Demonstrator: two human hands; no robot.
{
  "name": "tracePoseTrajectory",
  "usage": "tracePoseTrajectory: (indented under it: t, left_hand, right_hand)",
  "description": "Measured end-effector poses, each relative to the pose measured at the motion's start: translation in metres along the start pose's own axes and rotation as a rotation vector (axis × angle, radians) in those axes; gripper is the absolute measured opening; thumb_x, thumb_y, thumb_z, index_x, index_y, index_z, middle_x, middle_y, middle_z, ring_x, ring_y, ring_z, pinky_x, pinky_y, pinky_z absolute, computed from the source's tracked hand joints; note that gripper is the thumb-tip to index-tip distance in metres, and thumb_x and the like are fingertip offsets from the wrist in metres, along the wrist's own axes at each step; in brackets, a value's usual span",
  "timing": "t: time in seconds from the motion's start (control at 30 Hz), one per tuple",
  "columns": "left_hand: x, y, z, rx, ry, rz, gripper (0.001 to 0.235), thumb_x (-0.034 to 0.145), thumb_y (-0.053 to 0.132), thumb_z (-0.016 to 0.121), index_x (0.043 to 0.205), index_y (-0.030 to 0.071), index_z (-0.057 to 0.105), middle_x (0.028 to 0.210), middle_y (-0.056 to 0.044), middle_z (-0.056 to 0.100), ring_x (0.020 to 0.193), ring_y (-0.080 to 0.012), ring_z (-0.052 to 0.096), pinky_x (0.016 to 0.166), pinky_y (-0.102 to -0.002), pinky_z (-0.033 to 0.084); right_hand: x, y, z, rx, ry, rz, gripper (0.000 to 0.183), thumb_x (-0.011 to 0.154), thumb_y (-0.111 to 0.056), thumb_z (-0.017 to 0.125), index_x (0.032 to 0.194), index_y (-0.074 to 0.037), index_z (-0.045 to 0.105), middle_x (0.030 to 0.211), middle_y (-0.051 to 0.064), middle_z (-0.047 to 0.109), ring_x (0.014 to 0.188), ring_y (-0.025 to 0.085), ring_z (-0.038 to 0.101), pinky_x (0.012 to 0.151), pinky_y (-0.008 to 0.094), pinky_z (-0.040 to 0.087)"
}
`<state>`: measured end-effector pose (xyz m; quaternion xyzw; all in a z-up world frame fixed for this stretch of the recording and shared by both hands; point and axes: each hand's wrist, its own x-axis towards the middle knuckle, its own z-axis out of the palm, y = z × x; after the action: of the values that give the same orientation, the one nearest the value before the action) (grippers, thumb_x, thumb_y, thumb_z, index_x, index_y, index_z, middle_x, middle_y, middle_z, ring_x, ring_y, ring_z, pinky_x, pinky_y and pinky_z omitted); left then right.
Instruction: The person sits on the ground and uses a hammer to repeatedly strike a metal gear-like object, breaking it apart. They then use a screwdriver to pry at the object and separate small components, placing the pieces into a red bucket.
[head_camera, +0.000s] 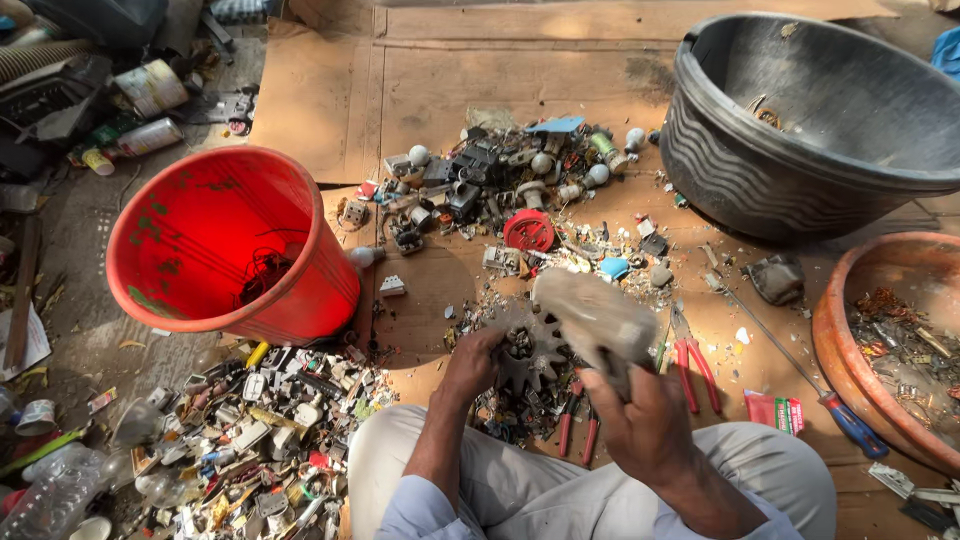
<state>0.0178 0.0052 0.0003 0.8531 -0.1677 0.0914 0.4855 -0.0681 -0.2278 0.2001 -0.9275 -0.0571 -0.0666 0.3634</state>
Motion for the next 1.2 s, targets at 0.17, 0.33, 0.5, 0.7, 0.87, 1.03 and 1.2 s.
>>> tracePoseTrajectory:
  t: [0.17, 0.33, 0.5, 0.7, 0.87, 1.03, 1.2]
  left_hand:
    - [0.006, 0.012, -0.005, -0.015, -0.01, -0.03, 0.018, 0.088, -0.004, 0.053, 0.099, 0.002, 0.067, 0.091, -0.021, 0.071, 0.084, -0.0398, 0.07, 0.075, -0.047, 0.055]
    - [-0.005, 0.021, -0.005, -0.109, -0.009, -0.082, 0.032, 0.089, -0.003, 0.05, 0.114, 0.006, 0.068, 0.089, -0.02, 0.071, 0.08, -0.037, 0.071, 0.072, -0.045, 0.056]
    - [-0.002, 0.005, 0.001, -0.051, 0.016, -0.042, 0.018, 0.088, -0.001, 0.059, 0.102, 0.002, 0.068, 0.088, -0.02, 0.07, 0.081, -0.0387, 0.07, 0.07, -0.046, 0.055]
    - [0.0, 0.005, 0.005, -0.028, -0.01, -0.108, 0.016, 0.089, 0.001, 0.06, 0.101, 0.006, 0.071, 0.092, -0.018, 0.073, 0.083, -0.037, 0.071, 0.074, -0.046, 0.056]
    - [-0.012, 0.003, 0.001, -0.12, 0.047, 0.022, 0.037, 0.081, -0.005, 0.057, 0.114, 0.004, 0.07, 0.104, -0.022, 0.071, 0.097, -0.0422, 0.069, 0.079, -0.046, 0.056]
    - [-0.007, -0.002, 0.005, -0.018, -0.049, -0.11, 0.022, 0.088, 0.001, 0.064, 0.108, 0.007, 0.069, 0.098, -0.02, 0.072, 0.092, -0.0403, 0.069, 0.079, -0.044, 0.055]
    - [-0.003, 0.008, -0.005, -0.092, 0.007, -0.083, 0.045, 0.078, -0.006, 0.056, 0.119, 0.008, 0.07, 0.099, -0.02, 0.072, 0.091, -0.0396, 0.07, 0.08, -0.045, 0.056]
  right_hand:
    - [0.019, -0.004, 0.027, -0.097, -0.198, 0.008, 0.035, 0.1, -0.031, 0.062, 0.119, -0.003, 0.057, 0.08, 0.024, 0.072, 0.074, 0.046, 0.071, 0.067, 0.054, 0.052]
    - [0.015, 0.0, 0.022, 0.041, -0.226, 0.072, 0.037, 0.094, -0.028, 0.064, 0.122, -0.004, 0.059, 0.076, 0.024, 0.072, 0.074, 0.044, 0.072, 0.063, 0.051, 0.054]
    - [-0.002, 0.009, 0.004, 0.045, 0.098, -0.054, 0.027, 0.092, -0.029, 0.067, 0.099, -0.003, 0.063, 0.07, 0.02, 0.072, 0.062, 0.036, 0.074, 0.057, 0.046, 0.055]
    - [0.024, 0.002, 0.038, -0.262, -0.539, 0.306, 0.045, 0.101, -0.033, 0.057, 0.137, -0.008, 0.048, 0.078, 0.019, 0.073, 0.07, 0.04, 0.073, 0.066, 0.049, 0.053]
    - [0.006, -0.003, 0.022, 0.061, -0.159, 0.029, 0.045, 0.093, -0.031, 0.065, 0.125, 0.0, 0.058, 0.074, 0.025, 0.072, 0.067, 0.041, 0.074, 0.061, 0.048, 0.057]
    - [-0.002, 0.022, 0.021, 0.057, 0.156, -0.035, 0.032, 0.095, -0.032, 0.064, 0.105, -0.002, 0.058, 0.073, 0.021, 0.073, 0.068, 0.04, 0.075, 0.061, 0.047, 0.057]
    - [0.02, 0.029, 0.062, -0.128, -0.368, 0.2, 0.038, 0.098, -0.033, 0.063, 0.121, -0.005, 0.054, 0.077, 0.027, 0.072, 0.078, 0.049, 0.07, 0.07, 0.056, 0.054]
